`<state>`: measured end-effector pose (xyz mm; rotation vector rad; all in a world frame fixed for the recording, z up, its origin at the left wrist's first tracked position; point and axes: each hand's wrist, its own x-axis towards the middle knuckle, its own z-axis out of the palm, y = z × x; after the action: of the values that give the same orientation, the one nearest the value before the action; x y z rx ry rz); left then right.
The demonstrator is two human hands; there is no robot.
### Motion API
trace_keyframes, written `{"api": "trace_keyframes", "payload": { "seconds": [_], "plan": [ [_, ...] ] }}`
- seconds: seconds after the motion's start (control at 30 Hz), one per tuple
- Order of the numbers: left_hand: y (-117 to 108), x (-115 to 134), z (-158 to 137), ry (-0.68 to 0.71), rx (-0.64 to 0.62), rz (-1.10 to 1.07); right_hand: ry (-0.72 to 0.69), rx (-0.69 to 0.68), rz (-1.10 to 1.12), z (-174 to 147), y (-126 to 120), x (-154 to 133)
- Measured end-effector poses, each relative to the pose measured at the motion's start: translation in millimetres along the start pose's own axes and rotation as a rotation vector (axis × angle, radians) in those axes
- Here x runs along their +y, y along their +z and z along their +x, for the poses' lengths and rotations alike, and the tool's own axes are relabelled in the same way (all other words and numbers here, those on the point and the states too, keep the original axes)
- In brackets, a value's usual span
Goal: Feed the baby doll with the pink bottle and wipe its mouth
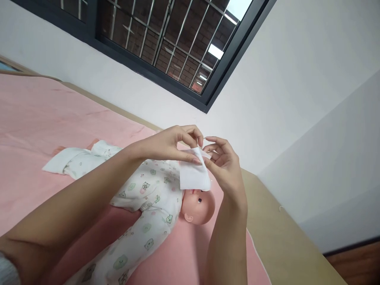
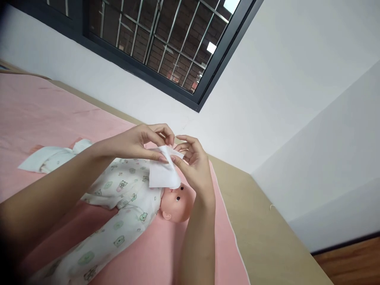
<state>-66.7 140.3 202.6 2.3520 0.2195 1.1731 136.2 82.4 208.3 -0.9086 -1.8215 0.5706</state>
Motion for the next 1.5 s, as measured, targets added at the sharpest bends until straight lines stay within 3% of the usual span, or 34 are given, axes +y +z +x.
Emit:
{"api": "trace_keyframes", "payload": {
  "seconds": [0.1,0.33,0.47,0.57,0.8,0.97,1.1,1.27,1.5],
  "plan": [
    [7.7,-3.0,2.8,0.043,0.086,-0.08,0.004,0.021,0.023,0.4,3.6,0.6],
    [12.3,-9.1,4.9,-0.121,0.193,-0.112,0.033,0.119,0.022,5.7,-12.2,18.4],
    [15.1,-12.9,5.9,-0.163,0.103,-0.021,0.105,0.181,0.061,12.8,-28.0,47.7],
    [19.5,-20.5,6.3,-0.152,-0.044,0.078,0.207,0.208,0.126,14.3,-39.1,79.6],
    [40.4,-40.9,8.2,-0.165,-0.333,0.173,0.469,0.107,0.448,-1.7,-51.1,156.6],
    [54.2,-49.0,8.1,-0.175,-0.407,0.249,0.566,0.245,0.649,-19.4,-41.9,199.3],
    [57.9,-55.2,6.2,-0.151,-0.405,0.239,0.653,0.252,0.708,-32.1,-31.6,228.5],
    [60.0,-62.4,4.0,-0.127,-0.428,0.244,0.622,0.249,0.744,-38.7,-27.6,244.4],
    [57.3,-61.7,4.1,-0.175,-0.444,0.209,0.611,0.285,0.706,-42.2,-21.9,236.5]
  ]
}}
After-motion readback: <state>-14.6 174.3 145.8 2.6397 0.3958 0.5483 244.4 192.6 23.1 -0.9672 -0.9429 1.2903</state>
